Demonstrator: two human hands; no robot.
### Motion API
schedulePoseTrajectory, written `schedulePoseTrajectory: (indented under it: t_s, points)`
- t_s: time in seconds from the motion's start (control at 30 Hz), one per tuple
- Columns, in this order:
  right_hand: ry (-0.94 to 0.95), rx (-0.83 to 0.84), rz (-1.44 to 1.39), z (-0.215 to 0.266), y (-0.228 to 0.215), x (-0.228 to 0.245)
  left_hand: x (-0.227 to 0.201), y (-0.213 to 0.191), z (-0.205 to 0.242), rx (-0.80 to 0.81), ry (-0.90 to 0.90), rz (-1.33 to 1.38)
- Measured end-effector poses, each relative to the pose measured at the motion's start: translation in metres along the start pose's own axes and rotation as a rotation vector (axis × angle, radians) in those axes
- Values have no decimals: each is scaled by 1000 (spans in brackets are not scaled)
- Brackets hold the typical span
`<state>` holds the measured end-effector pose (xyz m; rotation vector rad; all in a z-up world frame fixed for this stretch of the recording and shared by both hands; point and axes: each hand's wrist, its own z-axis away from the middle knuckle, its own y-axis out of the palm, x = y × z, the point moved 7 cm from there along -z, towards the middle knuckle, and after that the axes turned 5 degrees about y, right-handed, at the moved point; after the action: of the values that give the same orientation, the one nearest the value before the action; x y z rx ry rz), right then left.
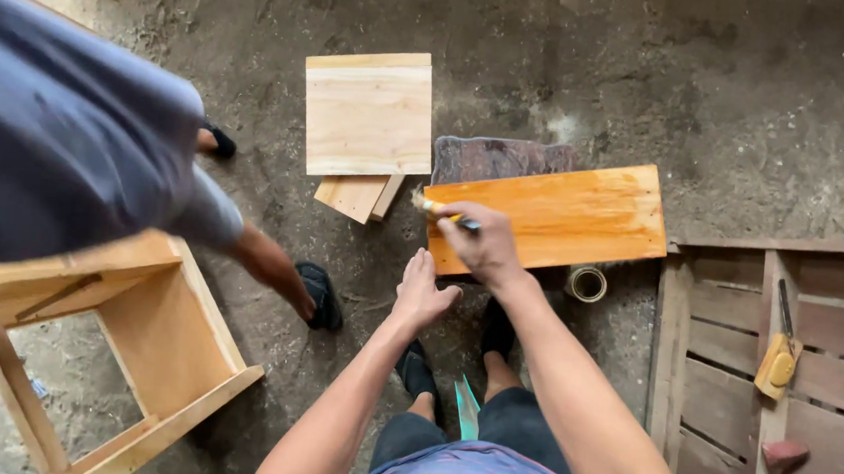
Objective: The person applies a liquid coating to the internal and external surfaces of a wooden box with a brush, rotating the box to reach different sides.
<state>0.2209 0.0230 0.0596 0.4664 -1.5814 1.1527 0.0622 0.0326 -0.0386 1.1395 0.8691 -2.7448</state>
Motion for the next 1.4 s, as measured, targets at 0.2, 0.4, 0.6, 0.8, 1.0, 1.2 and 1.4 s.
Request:
schedulePoseTrajectory:
  t_s: [0.2, 0.4, 0.6, 0.8, 1.0, 1.2, 1.4]
  points:
    - [152, -566, 272, -7, -170, -110, -7, -5, 23, 38, 22, 51]
    - [-65, -467, 1014, 28, -192, -56, 11, 1, 15, 73, 101, 66]
    - [77, -444, 541, 19, -214, -48, 8, 3, 11, 67, 97, -16]
    - [20, -395, 606, 17, -216, -56, 6, 4, 16, 83, 80, -55]
    - [-14, -268, 557, 8, -208, -55, 6, 5, 17, 75, 75, -73]
    - [-4, -197, 663, 18, -190, -55, -1, 3, 22, 82, 73, -65]
    - [26, -392, 809, 40, -204, -49, -5, 3, 24, 111, 51, -74]
